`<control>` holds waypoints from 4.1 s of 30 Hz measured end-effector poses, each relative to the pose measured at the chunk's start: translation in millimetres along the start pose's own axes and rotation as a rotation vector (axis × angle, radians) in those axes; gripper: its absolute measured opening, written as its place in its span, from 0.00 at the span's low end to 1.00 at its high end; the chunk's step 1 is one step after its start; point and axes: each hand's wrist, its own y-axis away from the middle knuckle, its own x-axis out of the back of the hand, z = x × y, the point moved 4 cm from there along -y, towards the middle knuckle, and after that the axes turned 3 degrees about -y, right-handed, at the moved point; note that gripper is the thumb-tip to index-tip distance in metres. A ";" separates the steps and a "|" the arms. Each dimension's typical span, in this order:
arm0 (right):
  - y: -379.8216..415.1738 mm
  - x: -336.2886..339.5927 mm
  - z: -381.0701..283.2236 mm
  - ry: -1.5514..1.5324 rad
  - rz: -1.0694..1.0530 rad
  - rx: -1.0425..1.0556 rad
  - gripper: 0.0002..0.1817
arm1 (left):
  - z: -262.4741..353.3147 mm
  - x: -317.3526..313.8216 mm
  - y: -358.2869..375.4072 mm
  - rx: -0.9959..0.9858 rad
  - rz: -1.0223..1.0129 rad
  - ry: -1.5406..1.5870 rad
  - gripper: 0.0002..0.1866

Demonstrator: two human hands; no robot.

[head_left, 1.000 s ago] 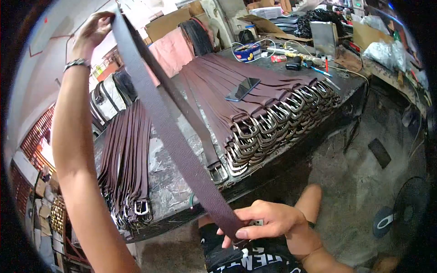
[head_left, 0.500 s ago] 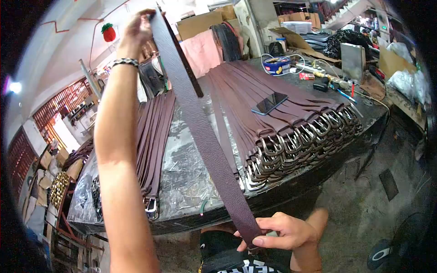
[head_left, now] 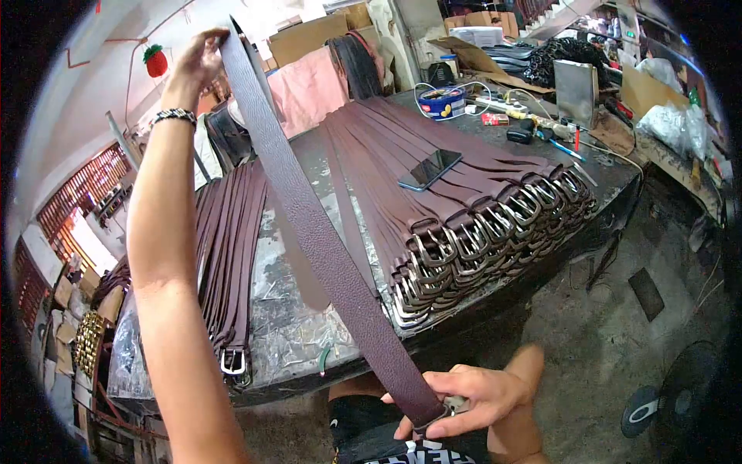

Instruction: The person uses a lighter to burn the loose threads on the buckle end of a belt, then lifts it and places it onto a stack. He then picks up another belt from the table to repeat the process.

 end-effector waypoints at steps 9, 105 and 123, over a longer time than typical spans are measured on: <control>1.2 7.5 7.4 -0.100 0.222 -0.042 0.34 | -33.8 -32.5 -6.2 -0.556 0.035 -0.889 0.14; 19.4 -9.3 -25.2 -0.238 0.227 -0.038 0.30 | -278.4 -168.8 333.7 0.747 -0.164 -0.285 0.42; -32.6 5.7 52.5 -0.561 0.661 0.034 0.42 | -296.9 -157.5 286.6 0.818 -0.096 -0.403 0.27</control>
